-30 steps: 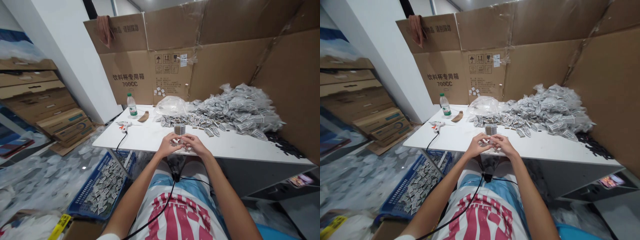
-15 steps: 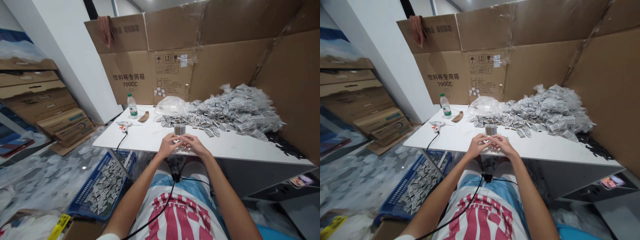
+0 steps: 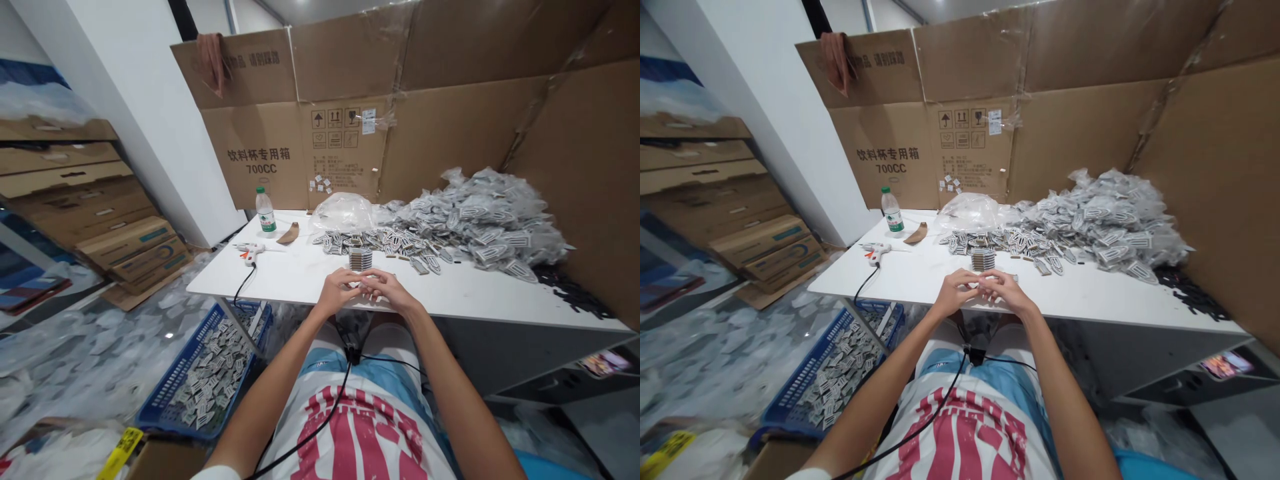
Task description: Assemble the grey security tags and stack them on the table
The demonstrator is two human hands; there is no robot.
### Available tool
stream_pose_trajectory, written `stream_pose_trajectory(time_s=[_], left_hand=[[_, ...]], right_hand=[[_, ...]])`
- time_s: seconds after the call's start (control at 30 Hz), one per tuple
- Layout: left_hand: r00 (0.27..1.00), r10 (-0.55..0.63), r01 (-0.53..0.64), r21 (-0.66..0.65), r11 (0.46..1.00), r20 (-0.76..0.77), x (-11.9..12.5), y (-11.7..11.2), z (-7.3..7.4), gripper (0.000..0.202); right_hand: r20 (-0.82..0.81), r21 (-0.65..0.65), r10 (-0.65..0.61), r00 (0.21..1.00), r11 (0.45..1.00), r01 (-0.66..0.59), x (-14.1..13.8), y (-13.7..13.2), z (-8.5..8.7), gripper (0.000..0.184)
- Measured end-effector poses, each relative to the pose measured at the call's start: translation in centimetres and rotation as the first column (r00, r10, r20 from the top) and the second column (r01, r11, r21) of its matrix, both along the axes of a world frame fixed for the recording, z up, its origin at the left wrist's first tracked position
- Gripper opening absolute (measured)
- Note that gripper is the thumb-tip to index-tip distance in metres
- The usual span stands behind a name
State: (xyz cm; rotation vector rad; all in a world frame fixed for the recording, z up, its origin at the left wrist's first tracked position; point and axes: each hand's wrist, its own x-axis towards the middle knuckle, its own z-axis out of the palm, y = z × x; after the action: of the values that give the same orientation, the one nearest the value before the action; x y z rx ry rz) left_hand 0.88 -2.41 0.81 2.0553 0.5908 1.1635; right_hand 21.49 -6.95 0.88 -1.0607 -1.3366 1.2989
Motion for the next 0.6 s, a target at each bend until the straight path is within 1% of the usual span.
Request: stream_pose_trajectory(time_s=[0.1, 0.2, 0.37, 0.5, 0.6], left_hand=[[1.0, -0.009, 0.01, -0.034, 0.999, 0.006, -0.12, -0.11, 0.14, 0.021], [1.0, -0.012, 0.013, -0.05, 0.999, 0.011, -0.13, -0.18, 0.21, 0.019], [1.0, -0.003, 0.003, -0.059, 0.998, 0.013, 0.12, -0.21, 0.14, 0.024], [1.0, -0.012, 0.013, -0.05, 0.999, 0.024, 0.29, -0.35, 0.24, 0.033], [0.998, -0.031, 0.033, -0.04, 0.999, 0.046, 0.25, -0.53, 0.57, 0.032]], right_hand=[[0.03, 0.023, 0.047, 0.998, 0.999, -0.048, 0.04, -0.05, 0.15, 0.055], [0.049, 0.022, 0.064, 0.997, 0.998, -0.065, 0.0, -0.06, 0.26, 0.056], [0.048, 0.03, 0.032, 0.998, 0.999, -0.034, -0.02, -0.1, 0.17, 0.056], [0.036, 0.054, -0.009, 0.999, 0.999, 0.007, 0.03, -0.11, -0.08, 0.054], [0.042, 0.058, -0.025, 0.999, 0.998, 0.022, -0.12, -0.02, -0.14, 0.053]])
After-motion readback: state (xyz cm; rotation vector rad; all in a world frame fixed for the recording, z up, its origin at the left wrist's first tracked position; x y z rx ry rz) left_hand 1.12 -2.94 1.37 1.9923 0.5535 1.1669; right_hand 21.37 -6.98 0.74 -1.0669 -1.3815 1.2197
